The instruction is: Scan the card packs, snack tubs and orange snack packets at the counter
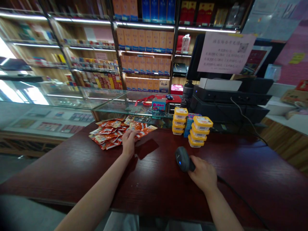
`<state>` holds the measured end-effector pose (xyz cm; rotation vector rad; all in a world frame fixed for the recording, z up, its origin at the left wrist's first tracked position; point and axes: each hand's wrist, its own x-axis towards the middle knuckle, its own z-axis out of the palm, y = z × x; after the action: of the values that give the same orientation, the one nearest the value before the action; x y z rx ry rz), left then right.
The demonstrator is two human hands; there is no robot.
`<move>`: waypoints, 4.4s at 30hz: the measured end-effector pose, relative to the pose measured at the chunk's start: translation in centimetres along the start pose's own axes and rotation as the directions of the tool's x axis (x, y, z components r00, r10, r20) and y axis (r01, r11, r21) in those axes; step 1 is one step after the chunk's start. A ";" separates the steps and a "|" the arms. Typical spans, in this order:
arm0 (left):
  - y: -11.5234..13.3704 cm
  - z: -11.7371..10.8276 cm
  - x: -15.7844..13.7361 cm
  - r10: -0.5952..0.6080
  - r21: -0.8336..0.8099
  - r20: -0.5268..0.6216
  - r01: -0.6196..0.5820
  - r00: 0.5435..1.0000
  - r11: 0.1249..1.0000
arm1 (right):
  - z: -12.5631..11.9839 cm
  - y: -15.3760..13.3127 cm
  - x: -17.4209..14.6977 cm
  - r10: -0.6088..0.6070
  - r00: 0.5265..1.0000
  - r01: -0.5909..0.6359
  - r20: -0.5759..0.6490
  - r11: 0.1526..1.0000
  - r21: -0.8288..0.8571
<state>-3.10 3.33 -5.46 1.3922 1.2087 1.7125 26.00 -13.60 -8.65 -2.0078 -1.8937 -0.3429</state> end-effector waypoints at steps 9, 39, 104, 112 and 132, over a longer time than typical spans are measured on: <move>-1.6 1.9 -1.4 -0.113 -0.004 0.165 0.115 0.980 0.993 | -0.1 -0.2 0.0 -0.009 0.999 0.009 0.032 1.000 0.020; -3.1 1.3 -2.3 -0.087 0.019 0.174 0.085 0.981 0.996 | -4.6 -11.0 4.2 0.049 0.949 -0.308 0.313 0.368 0.877; -0.7 1.7 -3.6 0.132 0.302 0.780 -0.552 0.612 0.777 | -1.4 -0.4 2.4 -0.337 0.877 0.370 -0.343 0.929 0.031; 1.0 7.1 -3.8 0.126 0.144 0.869 -0.487 0.479 0.862 | -1.5 -0.1 2.3 -0.301 0.871 0.349 -0.388 0.935 0.058; -1.7 4.8 5.7 -0.036 0.787 0.530 -0.476 0.847 0.392 | -0.6 -0.4 2.6 -0.304 0.896 0.350 -0.323 0.932 0.094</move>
<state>-0.07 10.31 -4.65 2.5467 1.7914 0.6017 25.81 -11.52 -7.01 -1.4394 -1.9854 -0.5455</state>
